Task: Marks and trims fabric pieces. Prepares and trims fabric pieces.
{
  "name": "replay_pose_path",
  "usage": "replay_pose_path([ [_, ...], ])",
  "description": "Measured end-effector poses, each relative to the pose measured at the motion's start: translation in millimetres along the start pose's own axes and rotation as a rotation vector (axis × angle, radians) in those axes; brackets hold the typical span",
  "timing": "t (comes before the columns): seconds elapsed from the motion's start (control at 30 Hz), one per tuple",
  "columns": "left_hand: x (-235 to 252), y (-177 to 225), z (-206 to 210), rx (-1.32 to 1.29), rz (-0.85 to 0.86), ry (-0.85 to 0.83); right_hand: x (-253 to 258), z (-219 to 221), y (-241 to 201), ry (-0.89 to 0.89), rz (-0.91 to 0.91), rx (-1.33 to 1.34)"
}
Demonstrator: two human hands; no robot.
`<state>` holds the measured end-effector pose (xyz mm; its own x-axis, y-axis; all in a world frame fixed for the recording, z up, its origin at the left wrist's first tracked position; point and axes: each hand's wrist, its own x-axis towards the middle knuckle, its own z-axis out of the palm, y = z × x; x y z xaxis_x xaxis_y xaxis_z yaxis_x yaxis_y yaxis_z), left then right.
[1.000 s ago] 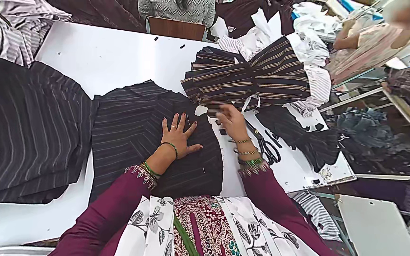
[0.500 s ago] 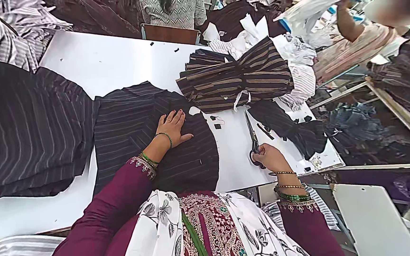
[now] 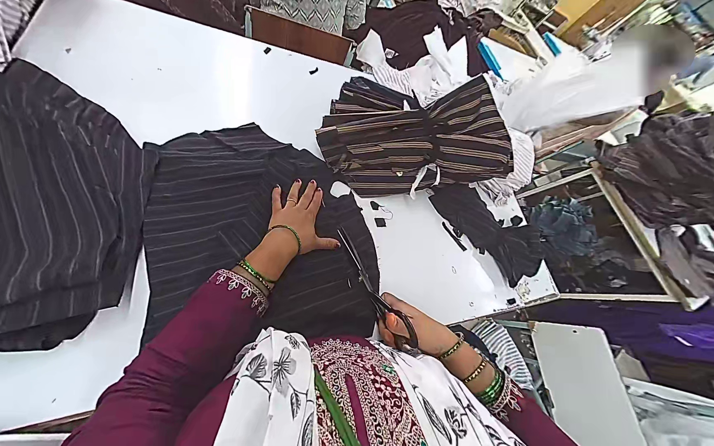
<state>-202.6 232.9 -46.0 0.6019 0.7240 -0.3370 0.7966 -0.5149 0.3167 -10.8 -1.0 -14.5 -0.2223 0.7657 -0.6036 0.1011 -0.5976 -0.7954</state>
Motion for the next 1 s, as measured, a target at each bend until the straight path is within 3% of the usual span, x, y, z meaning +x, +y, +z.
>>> replay_pose_path([
  [0.17, 1, 0, -3, -0.038, -0.008, -0.003, 17, 15, -25, 0.1, 0.065, -0.122],
  [0.4, 2, -1, -5, -0.056, -0.016, -0.04, 26, 28, -33, 0.179, 0.077, -0.043],
  [0.63, 2, 1, -7, -0.053, -0.032, -0.053, 29, 22, -39, 0.101, 0.141, -0.066],
  [1.0, 0, 0, -11, -0.049, -0.03, -0.076, 45, 27, -47, 0.172, 0.089, 0.005],
])
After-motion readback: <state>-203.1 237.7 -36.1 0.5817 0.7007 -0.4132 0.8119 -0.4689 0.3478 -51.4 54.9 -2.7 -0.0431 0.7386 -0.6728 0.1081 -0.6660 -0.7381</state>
